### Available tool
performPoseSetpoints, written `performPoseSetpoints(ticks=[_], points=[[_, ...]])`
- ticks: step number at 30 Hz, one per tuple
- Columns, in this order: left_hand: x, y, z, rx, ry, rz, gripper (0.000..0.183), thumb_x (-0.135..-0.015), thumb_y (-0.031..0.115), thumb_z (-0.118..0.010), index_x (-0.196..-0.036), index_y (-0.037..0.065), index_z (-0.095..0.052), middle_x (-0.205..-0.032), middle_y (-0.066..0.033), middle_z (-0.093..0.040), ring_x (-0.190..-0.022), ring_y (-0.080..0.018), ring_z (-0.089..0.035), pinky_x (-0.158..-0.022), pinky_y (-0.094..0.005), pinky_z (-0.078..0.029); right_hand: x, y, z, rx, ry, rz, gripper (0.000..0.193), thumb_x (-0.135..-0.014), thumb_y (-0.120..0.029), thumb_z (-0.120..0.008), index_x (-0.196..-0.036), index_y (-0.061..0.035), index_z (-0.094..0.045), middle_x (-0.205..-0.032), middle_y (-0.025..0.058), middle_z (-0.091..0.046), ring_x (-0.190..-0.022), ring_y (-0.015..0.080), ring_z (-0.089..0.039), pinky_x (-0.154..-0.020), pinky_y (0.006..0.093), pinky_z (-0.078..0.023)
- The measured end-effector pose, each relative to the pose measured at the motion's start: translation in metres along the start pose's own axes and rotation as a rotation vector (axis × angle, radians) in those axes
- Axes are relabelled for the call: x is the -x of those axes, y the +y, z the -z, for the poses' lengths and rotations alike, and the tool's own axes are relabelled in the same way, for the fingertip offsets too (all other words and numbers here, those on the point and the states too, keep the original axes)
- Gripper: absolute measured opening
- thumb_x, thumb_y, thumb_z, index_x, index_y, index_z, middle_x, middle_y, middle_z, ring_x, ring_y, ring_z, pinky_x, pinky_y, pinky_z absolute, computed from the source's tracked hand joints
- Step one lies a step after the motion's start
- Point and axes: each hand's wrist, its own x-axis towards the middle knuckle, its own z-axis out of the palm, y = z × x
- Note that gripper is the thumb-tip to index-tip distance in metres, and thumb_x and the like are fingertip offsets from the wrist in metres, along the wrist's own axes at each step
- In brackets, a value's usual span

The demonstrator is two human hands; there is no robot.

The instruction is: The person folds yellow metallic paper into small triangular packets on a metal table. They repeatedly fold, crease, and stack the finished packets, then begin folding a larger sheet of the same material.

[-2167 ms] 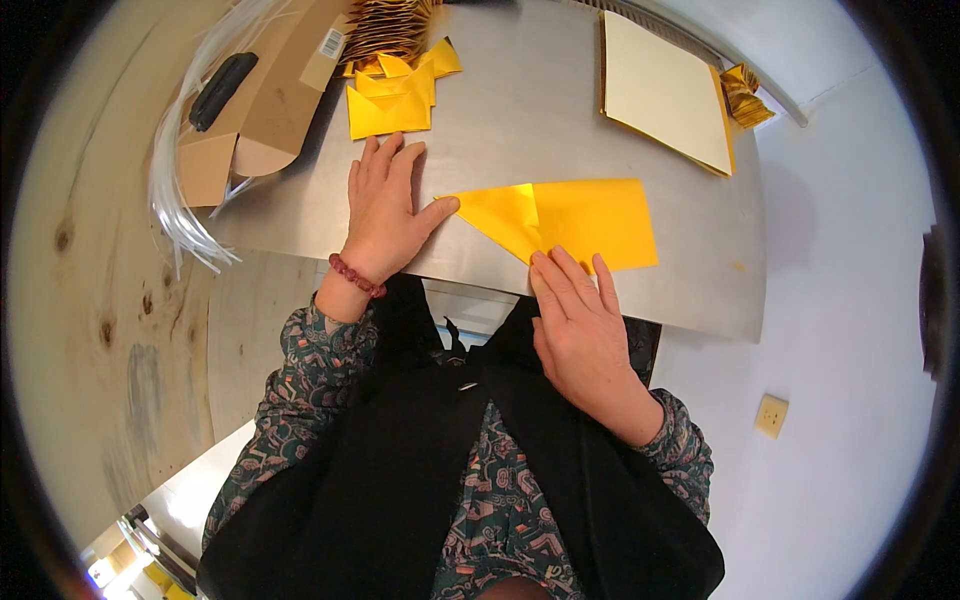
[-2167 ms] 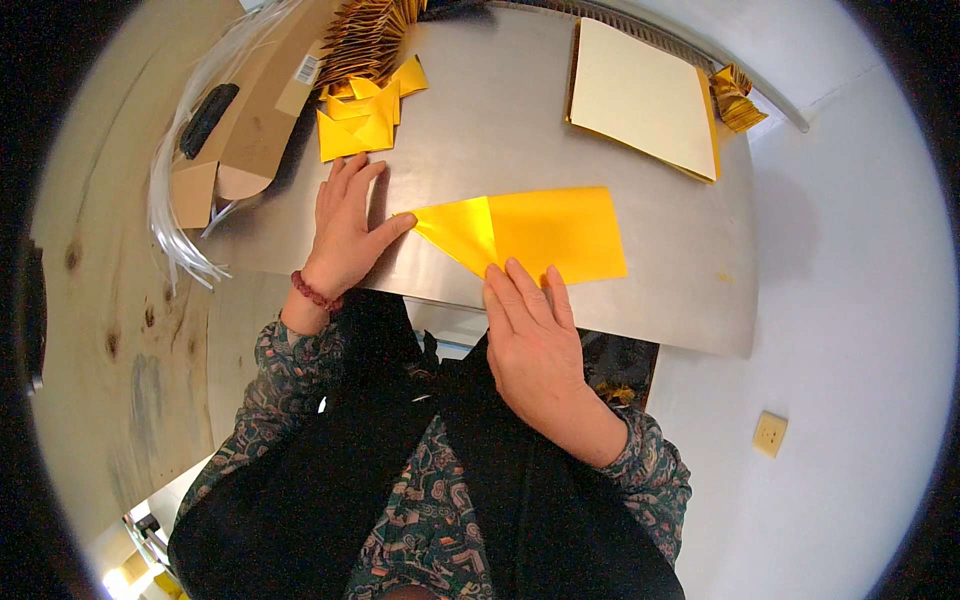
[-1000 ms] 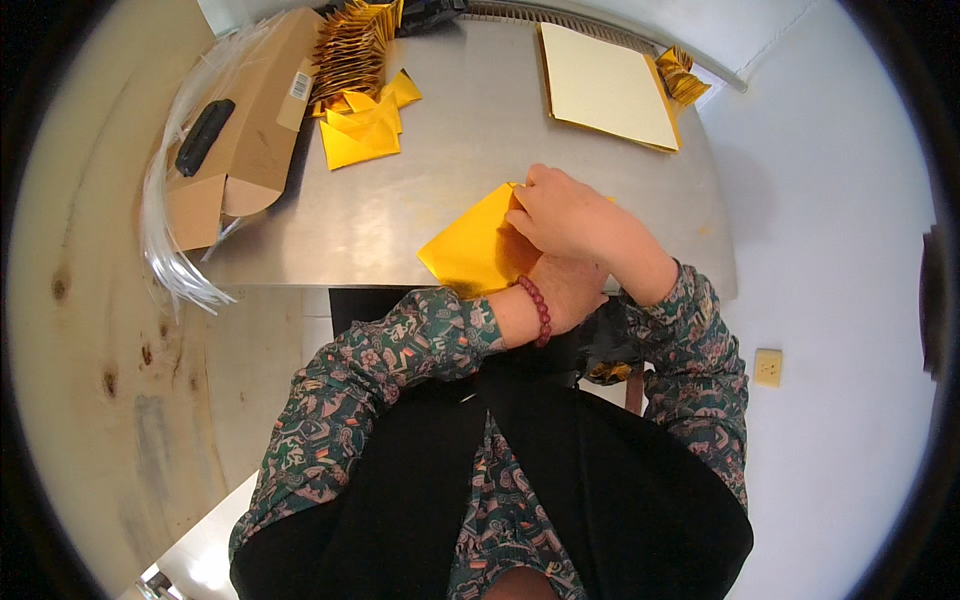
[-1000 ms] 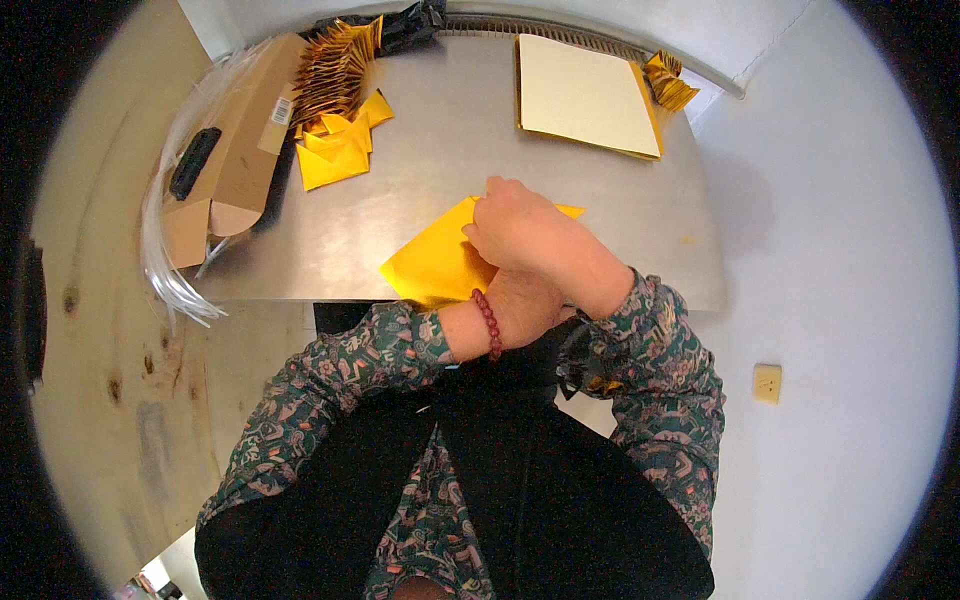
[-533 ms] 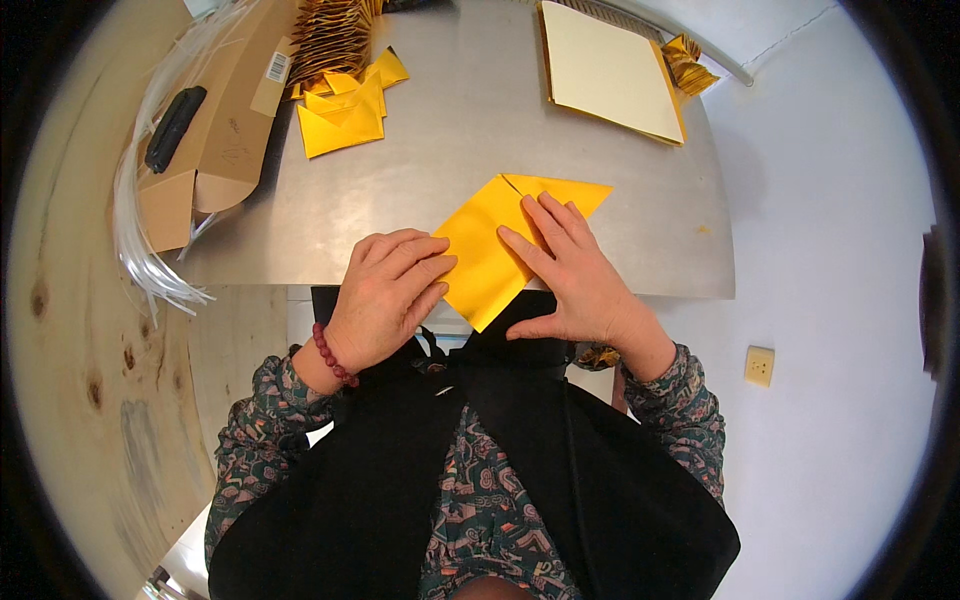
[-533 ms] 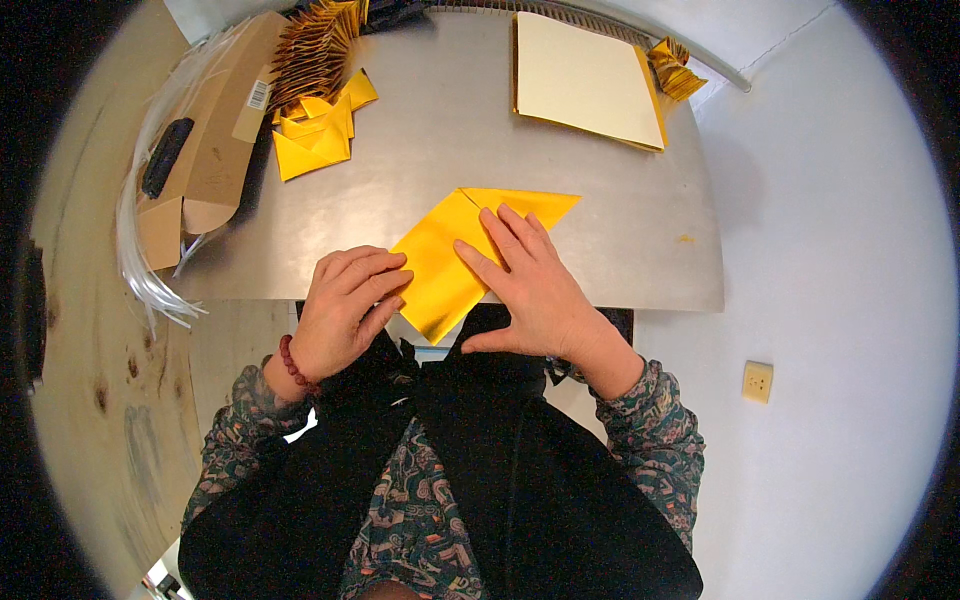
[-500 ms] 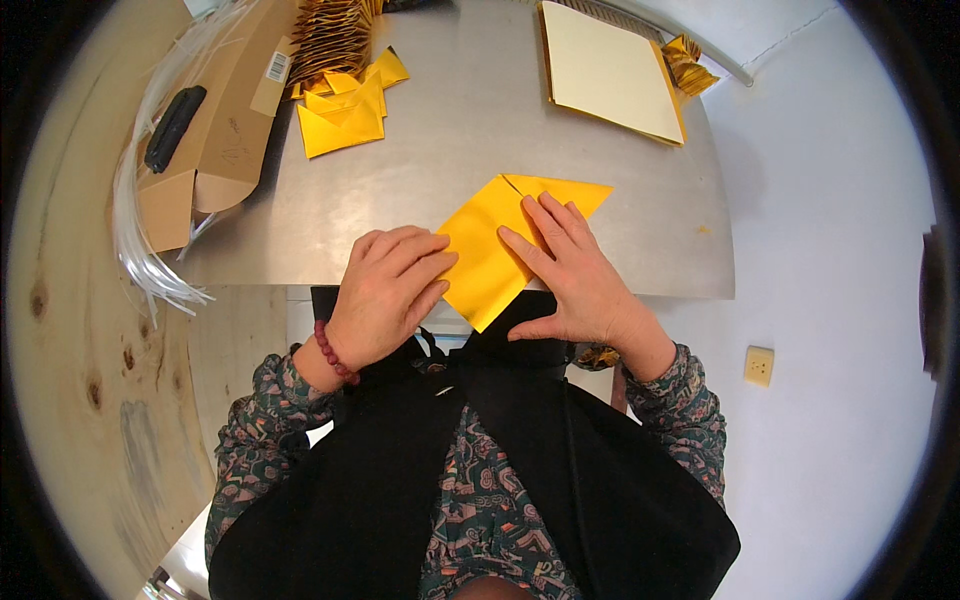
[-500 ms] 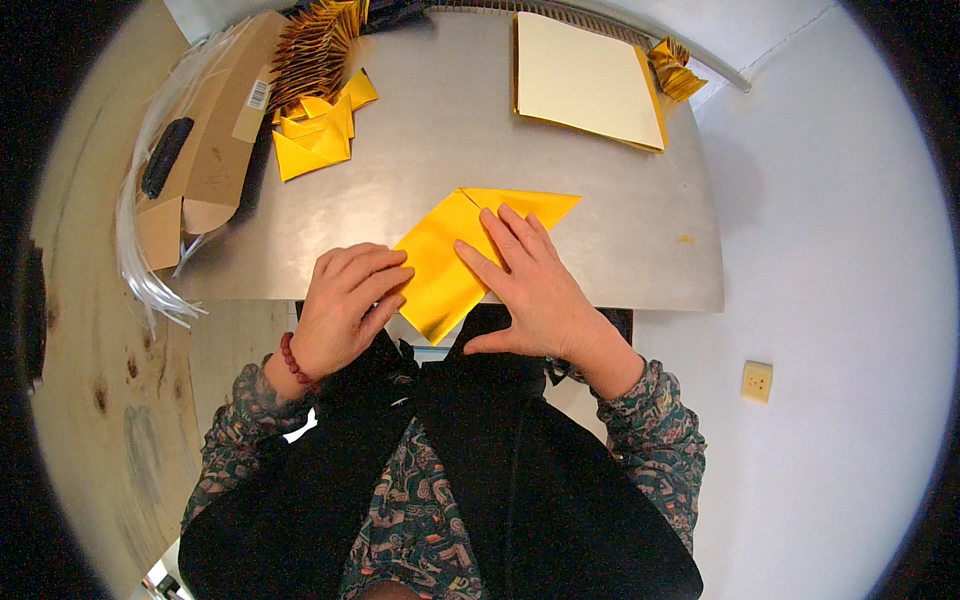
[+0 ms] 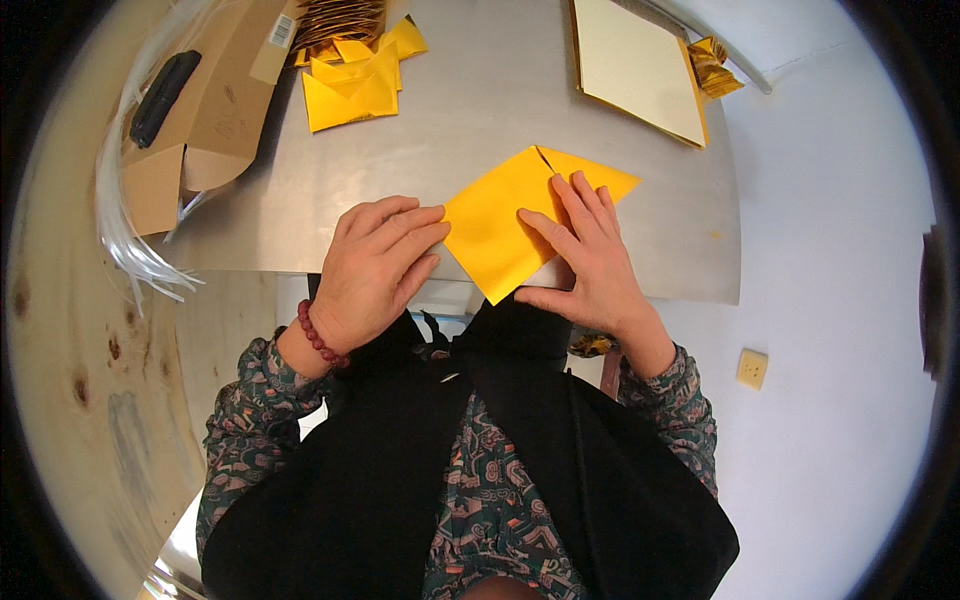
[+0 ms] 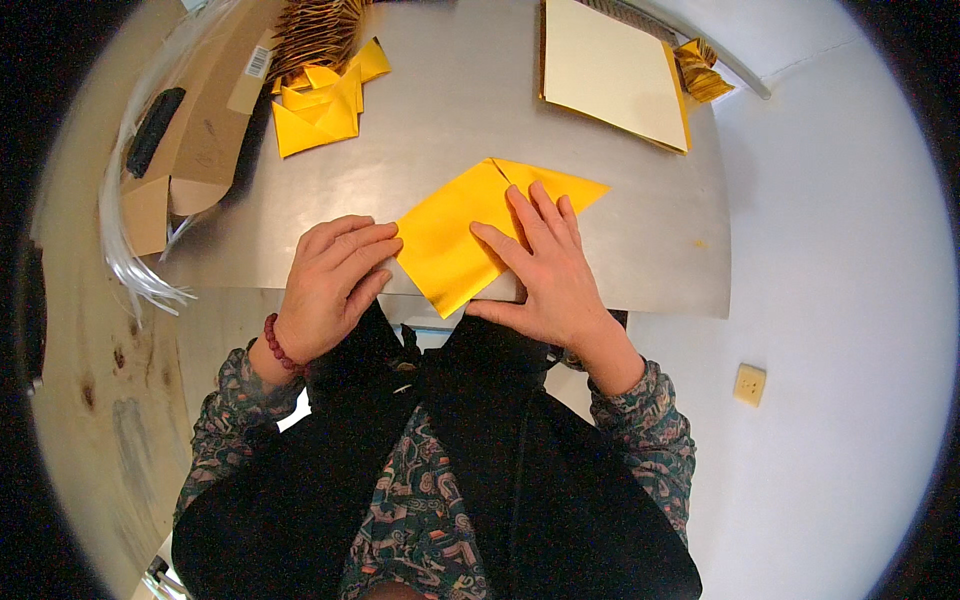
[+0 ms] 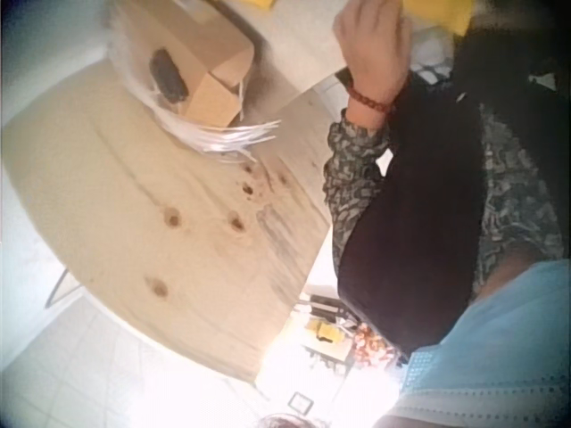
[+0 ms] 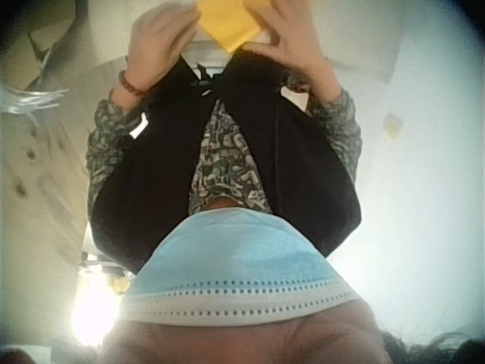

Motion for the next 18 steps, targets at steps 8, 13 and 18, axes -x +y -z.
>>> performPoseSetpoints(ticks=[8, 13, 18], points=[[0.0, 0.001, 0.001, 0.028, 0.004, 0.018, 0.034, -0.091, 0.011, -0.079, -0.124, 0.009, -0.075, -0.136, -0.0044, -0.072, -0.13, -0.0284, -0.062, -0.112, -0.0449, -0.046, -0.002, -0.002, 0.0, -0.039, 0.029, -0.062, 0.071, -0.079, -0.05, -0.09, -0.138, -0.0183, -0.068, -0.164, 0.021, -0.05, -0.157, 0.0494, -0.037, -0.13, 0.0656, -0.021], [-0.001, 0.002, 0.001, 0.039, 0.003, 0.043, 0.031, -0.09, 0.011, -0.08, -0.121, 0.009, -0.075, -0.135, -0.0042, -0.073, -0.13, -0.0284, -0.062, -0.113, -0.0452, -0.046, -0.004, 0.002, -0.003, -0.116, 0.092, -0.121, 0.042, -0.089, -0.038, -0.084, -0.122, -0.0144, -0.073, -0.156, 0.0193, -0.059, -0.154, 0.0482, -0.043, -0.13, 0.0643, -0.022], [-0.002, 0.003, 0.002, 0.062, -0.014, 0.064, 0.032, -0.09, 0.012, -0.08, -0.121, 0.009, -0.075, -0.135, -0.0043, -0.073, -0.13, -0.0283, -0.062, -0.113, -0.0451, -0.047, -0.008, -0.002, -0.009, -0.252, 0.174, -0.22, 0.017, -0.099, -0.026, -0.077, -0.104, -0.0092, -0.077, -0.146, 0.0163, -0.068, -0.151, 0.0467, -0.047, -0.129, 0.0625, -0.025]])
